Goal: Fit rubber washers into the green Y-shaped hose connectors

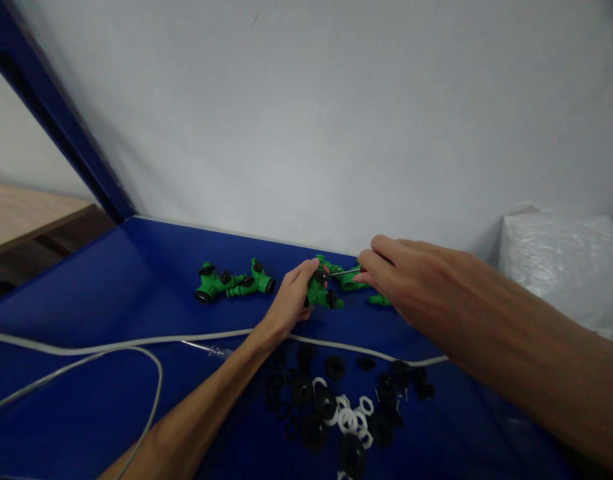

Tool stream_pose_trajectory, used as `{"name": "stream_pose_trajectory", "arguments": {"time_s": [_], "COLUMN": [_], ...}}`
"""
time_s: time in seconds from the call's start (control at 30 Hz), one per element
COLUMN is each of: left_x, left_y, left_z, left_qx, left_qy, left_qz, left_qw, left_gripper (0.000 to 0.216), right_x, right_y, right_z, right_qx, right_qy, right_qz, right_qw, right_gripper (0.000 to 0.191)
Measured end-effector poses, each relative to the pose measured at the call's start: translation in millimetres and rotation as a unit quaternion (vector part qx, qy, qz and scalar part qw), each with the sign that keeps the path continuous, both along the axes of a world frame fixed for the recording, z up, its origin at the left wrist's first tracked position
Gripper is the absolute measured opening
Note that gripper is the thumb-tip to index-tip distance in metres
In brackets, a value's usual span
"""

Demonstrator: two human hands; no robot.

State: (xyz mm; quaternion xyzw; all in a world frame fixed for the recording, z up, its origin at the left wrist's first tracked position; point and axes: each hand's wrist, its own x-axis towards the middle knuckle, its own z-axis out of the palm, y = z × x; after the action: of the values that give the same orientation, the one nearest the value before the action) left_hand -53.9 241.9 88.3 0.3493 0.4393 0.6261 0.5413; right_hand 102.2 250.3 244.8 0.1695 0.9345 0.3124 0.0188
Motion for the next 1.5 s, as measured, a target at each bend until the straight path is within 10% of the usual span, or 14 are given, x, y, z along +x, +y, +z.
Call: {"name": "stream_pose_trajectory", "arguments": {"time_s": [0.27,0.57,0.9,1.2,1.5], "left_x": [-1,0,-3,-4,2], "left_y": [0,0,5,3,1], "left_z": [2.0,-0.8,-2.7,-2.5,-2.2], "left_qx": [-0.008,-0.009,-0.004,-0.013,-0.007], "left_qy": [0.025,0.043,0.028,0.051,0.077], "left_qz": [0.007,0.003,0.028,0.038,0.031], "left_qw": [1.000,0.999,0.999,0.998,0.997], "left_gripper": [0.039,0.043,0.039,0.040,0.041], "right_x": [7,3,-3,1,-11], "right_y": [3,4,-2,-4,-9], "right_z": [-9.1,-16.5,-5.6,-14.1,6.1], "right_qx": [0.039,0.036,-0.027,-0.069,-0.011], "right_qy": [-0.015,0.045,-0.044,-0.005,0.008], "right_qz": [0.080,0.116,-0.038,-0.001,0.022], "right_qw": [0.996,0.992,0.998,0.998,1.000], "right_gripper": [0.042,0.027,0.024,0.046,0.024]}}
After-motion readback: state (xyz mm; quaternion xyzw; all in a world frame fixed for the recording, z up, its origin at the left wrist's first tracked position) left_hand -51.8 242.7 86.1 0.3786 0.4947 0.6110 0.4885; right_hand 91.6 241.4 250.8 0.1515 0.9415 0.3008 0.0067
